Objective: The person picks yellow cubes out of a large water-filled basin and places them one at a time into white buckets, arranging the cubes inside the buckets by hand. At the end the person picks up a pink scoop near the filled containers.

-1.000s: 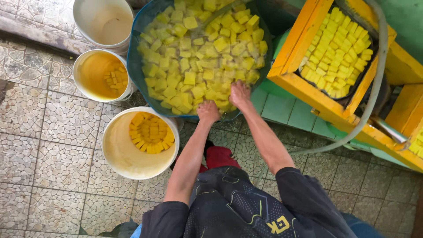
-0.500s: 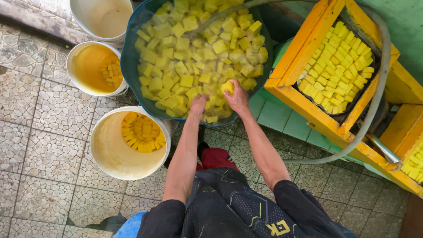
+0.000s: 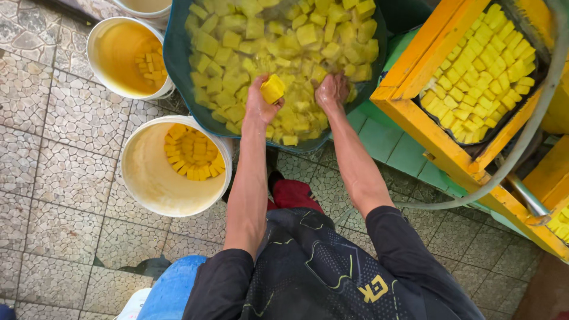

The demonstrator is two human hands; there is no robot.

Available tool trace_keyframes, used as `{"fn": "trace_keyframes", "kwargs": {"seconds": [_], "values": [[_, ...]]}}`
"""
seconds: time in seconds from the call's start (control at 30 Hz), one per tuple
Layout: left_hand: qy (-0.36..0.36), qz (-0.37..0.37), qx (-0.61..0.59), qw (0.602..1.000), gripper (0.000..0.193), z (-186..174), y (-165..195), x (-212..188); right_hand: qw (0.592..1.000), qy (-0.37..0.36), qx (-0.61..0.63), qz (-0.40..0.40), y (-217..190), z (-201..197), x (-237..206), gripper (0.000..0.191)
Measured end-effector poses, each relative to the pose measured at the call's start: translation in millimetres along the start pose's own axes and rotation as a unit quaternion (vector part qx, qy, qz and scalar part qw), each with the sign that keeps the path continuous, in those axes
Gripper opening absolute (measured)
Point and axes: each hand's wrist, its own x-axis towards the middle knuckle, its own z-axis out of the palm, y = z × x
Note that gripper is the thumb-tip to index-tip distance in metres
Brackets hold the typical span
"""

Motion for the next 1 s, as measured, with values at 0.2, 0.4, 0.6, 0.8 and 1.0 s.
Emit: {"fn": "trace_keyframes", "kwargs": {"seconds": [0.2,0.4,0.6,0.8,1.0], "values": [[-0.063,0.043,-0.003,0.997,0.025,-16.2,-11.2,6.1,0.992,0.086,0.068,-0.063,4.3,9.3,-10.8,0.048],[-0.03,0.058,0.044,0.997,0.026,-5.1,-27.3,25.0,0.934,0.007,0.324,-0.149,-6.6,-37.0,-31.5,0.04],[-0.055,0.013,-0.025,0.998,0.039,4.0,-14.5,20.4,0.931,-0.045,0.279,-0.233,-47.2,-54.8,-24.9,0.046],[-0.069,0.031,-0.026,0.997,0.043,-25.1,23.7,6.7,0.962,0.148,0.092,-0.21,-61.5,-33.3,51.0,0.055],[-0.065,0.026,-0.013,0.997,0.042,-70.8,32.6,7.8,0.975,-0.121,-0.136,-0.127,-65.8,-17.6,72.8,0.031]]}}
